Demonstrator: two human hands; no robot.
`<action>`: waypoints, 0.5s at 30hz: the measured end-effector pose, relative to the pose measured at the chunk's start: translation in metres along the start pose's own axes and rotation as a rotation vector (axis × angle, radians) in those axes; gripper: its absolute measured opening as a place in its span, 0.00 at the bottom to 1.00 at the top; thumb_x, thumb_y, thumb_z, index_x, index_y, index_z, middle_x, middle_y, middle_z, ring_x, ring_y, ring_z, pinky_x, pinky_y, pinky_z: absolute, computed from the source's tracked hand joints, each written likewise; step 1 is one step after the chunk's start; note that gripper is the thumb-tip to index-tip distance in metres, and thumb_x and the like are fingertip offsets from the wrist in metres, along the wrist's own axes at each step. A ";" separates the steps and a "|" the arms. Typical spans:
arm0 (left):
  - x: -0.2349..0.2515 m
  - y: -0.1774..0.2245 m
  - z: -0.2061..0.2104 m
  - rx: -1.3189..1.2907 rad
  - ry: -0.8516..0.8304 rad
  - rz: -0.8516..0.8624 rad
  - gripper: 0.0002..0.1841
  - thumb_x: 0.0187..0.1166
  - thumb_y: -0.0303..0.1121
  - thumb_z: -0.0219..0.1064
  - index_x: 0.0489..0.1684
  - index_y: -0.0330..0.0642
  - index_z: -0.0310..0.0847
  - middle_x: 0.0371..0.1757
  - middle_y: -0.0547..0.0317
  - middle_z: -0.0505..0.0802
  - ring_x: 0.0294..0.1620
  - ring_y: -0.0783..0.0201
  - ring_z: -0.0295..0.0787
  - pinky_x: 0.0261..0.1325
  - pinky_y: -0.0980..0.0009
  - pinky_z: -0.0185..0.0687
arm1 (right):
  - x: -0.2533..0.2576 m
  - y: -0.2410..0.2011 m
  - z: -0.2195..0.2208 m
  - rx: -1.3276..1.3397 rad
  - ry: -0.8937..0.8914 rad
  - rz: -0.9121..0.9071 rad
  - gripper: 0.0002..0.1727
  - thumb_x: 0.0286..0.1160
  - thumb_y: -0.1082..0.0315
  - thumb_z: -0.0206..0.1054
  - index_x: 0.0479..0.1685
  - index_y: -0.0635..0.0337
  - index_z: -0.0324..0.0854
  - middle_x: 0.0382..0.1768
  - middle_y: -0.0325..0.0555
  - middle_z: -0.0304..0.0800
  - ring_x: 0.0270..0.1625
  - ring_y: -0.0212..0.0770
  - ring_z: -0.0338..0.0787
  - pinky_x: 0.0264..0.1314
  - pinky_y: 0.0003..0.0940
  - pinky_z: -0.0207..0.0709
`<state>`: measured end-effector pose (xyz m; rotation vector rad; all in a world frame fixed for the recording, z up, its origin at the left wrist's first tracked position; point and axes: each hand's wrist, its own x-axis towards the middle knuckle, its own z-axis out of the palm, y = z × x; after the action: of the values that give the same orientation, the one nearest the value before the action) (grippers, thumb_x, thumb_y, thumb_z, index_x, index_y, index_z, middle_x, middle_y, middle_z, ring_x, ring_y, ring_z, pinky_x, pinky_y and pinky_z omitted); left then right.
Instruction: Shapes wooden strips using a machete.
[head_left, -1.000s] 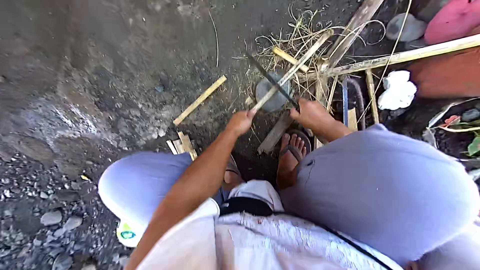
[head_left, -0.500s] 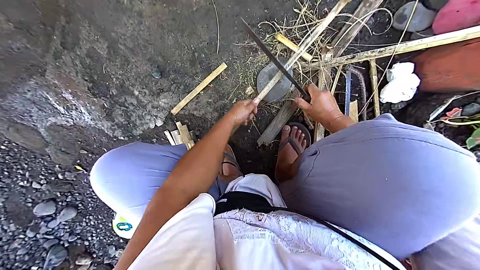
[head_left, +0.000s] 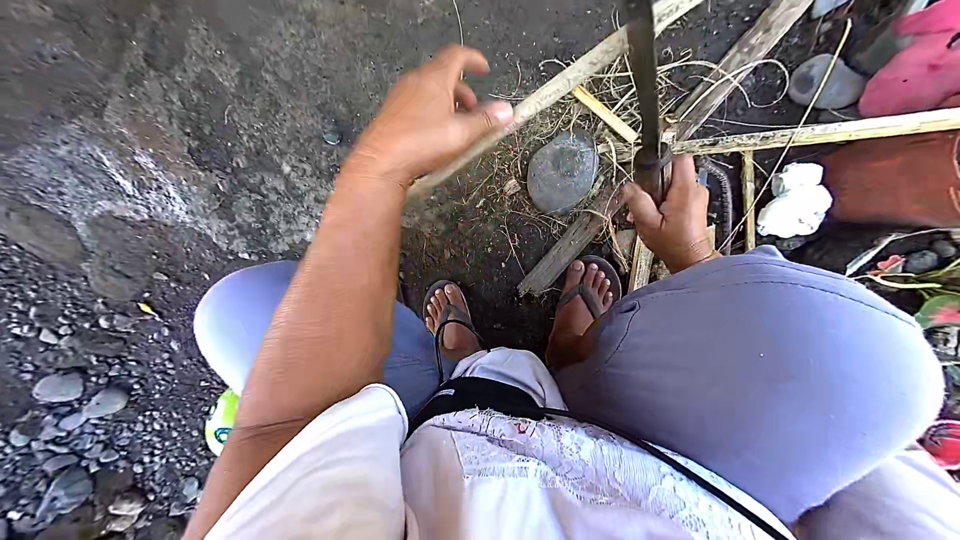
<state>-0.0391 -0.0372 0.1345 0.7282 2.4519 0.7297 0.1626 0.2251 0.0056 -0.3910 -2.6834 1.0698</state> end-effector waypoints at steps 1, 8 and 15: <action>-0.009 0.004 -0.019 0.059 0.061 0.004 0.37 0.82 0.58 0.65 0.85 0.43 0.66 0.67 0.43 0.88 0.67 0.48 0.88 0.72 0.44 0.80 | -0.002 0.001 0.003 0.001 -0.060 0.042 0.31 0.83 0.49 0.63 0.62 0.74 0.73 0.29 0.57 0.87 0.27 0.52 0.90 0.35 0.55 0.86; -0.067 -0.038 -0.069 0.019 0.289 -0.019 0.27 0.85 0.53 0.60 0.72 0.42 0.79 0.60 0.54 0.90 0.57 0.69 0.88 0.66 0.65 0.81 | 0.007 0.016 0.023 -0.157 -0.484 0.472 0.31 0.86 0.46 0.63 0.68 0.68 0.73 0.40 0.68 0.89 0.38 0.66 0.92 0.46 0.70 0.83; -0.068 -0.058 -0.061 -0.231 0.522 -0.066 0.15 0.86 0.43 0.62 0.56 0.42 0.85 0.48 0.65 0.93 0.49 0.75 0.91 0.57 0.73 0.87 | 0.011 -0.010 0.004 -0.003 -0.279 0.254 0.29 0.84 0.46 0.63 0.64 0.67 0.74 0.30 0.53 0.88 0.27 0.49 0.92 0.38 0.55 0.88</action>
<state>-0.0429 -0.1412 0.1646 0.3998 2.7573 1.2831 0.1498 0.2189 0.0114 -0.6410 -2.9373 1.2749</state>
